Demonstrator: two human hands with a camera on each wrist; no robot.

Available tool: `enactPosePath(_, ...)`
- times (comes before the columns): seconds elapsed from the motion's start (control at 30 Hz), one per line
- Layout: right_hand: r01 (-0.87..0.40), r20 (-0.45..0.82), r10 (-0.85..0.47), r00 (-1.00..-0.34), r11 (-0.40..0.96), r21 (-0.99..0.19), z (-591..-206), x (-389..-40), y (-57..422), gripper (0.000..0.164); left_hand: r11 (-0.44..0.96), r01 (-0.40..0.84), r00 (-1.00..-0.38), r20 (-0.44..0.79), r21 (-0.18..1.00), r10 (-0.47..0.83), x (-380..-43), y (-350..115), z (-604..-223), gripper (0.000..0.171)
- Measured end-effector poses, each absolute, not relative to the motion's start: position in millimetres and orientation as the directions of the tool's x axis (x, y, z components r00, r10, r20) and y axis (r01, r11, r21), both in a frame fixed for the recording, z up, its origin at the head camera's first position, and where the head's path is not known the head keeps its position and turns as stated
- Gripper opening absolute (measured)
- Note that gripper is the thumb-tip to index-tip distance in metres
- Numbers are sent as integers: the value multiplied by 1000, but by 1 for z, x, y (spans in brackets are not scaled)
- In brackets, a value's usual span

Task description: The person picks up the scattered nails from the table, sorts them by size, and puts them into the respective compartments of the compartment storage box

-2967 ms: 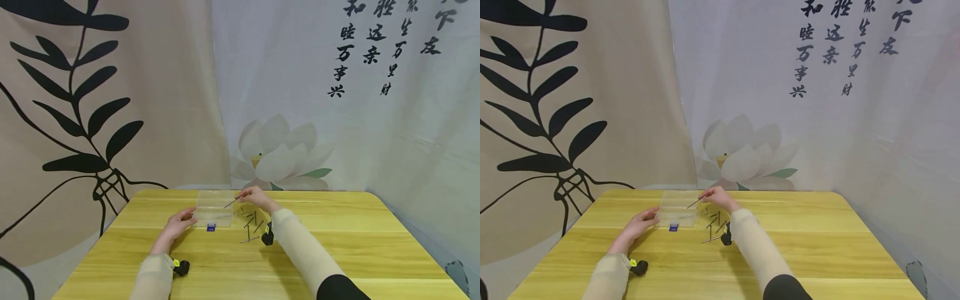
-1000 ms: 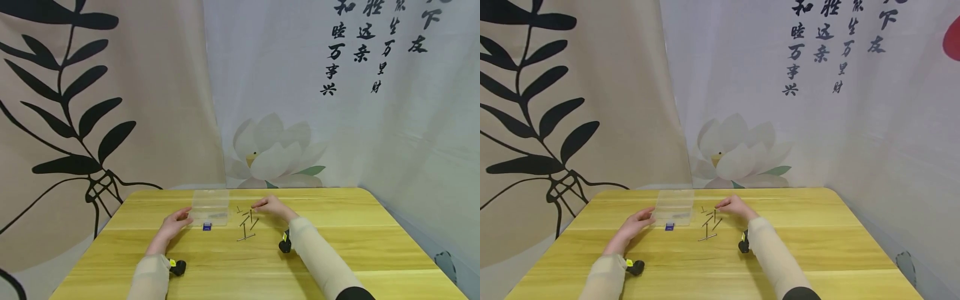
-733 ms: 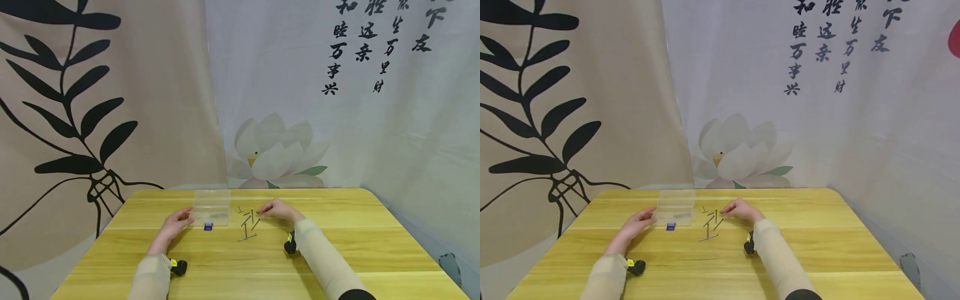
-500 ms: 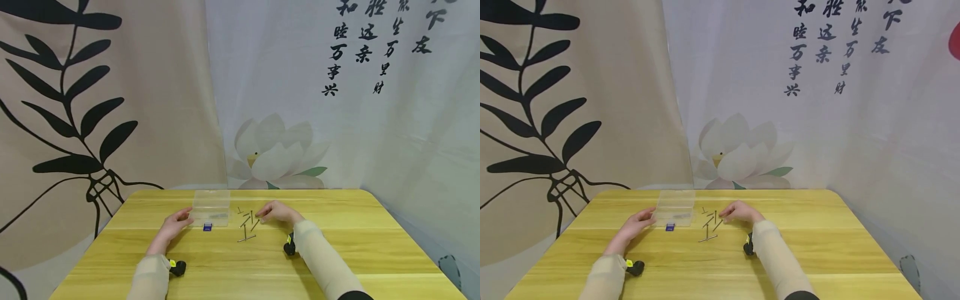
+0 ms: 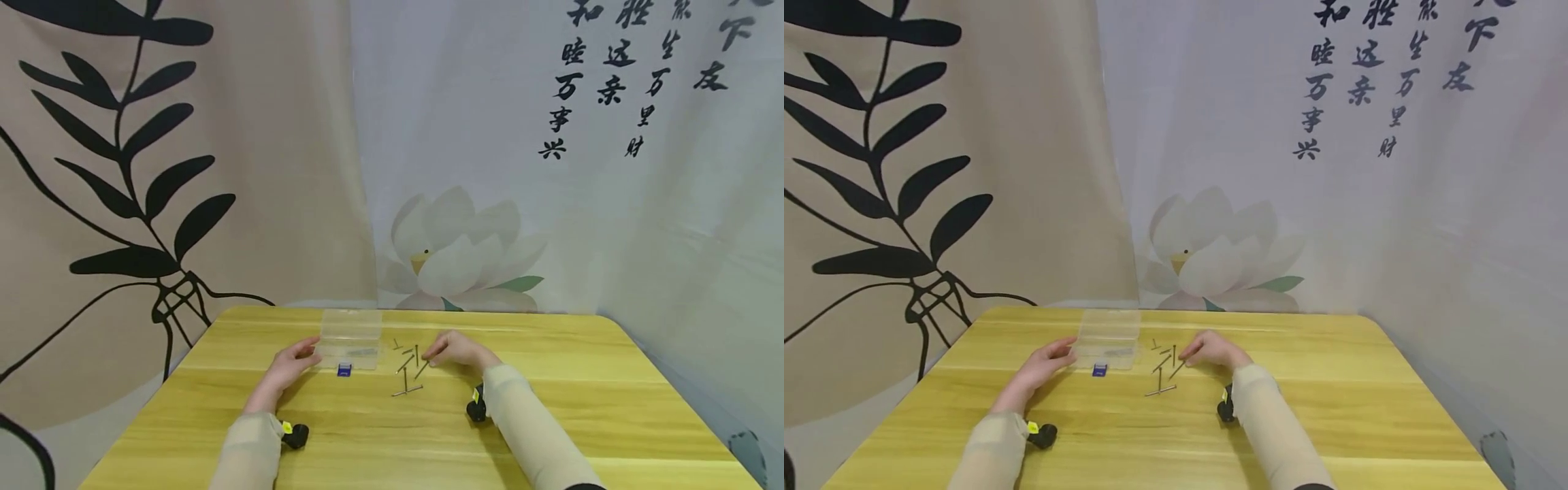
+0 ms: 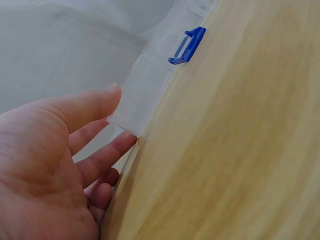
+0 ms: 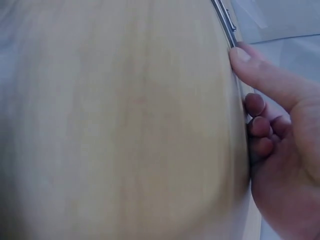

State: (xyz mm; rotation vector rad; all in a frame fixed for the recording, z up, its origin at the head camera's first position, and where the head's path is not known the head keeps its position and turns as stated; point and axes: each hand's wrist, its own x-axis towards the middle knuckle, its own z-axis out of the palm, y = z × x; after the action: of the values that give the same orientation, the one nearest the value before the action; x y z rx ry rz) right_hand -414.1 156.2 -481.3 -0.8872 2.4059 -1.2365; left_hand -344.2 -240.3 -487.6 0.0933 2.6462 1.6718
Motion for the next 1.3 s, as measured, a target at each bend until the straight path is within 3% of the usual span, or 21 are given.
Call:
enactPosePath(0.87, -373, 34, -600, -799, 451, -811, -485, -408, 156, 10, 433, 38, -998, 13, 901, 60, -343, -241, -487, 53)
enactPosePath(1.3, -242, 22, -487, -873, 395, -886, -485, -404, 163, 24, 428, 55, -997, 29, 902, 67, -346, -240, -489, 52)
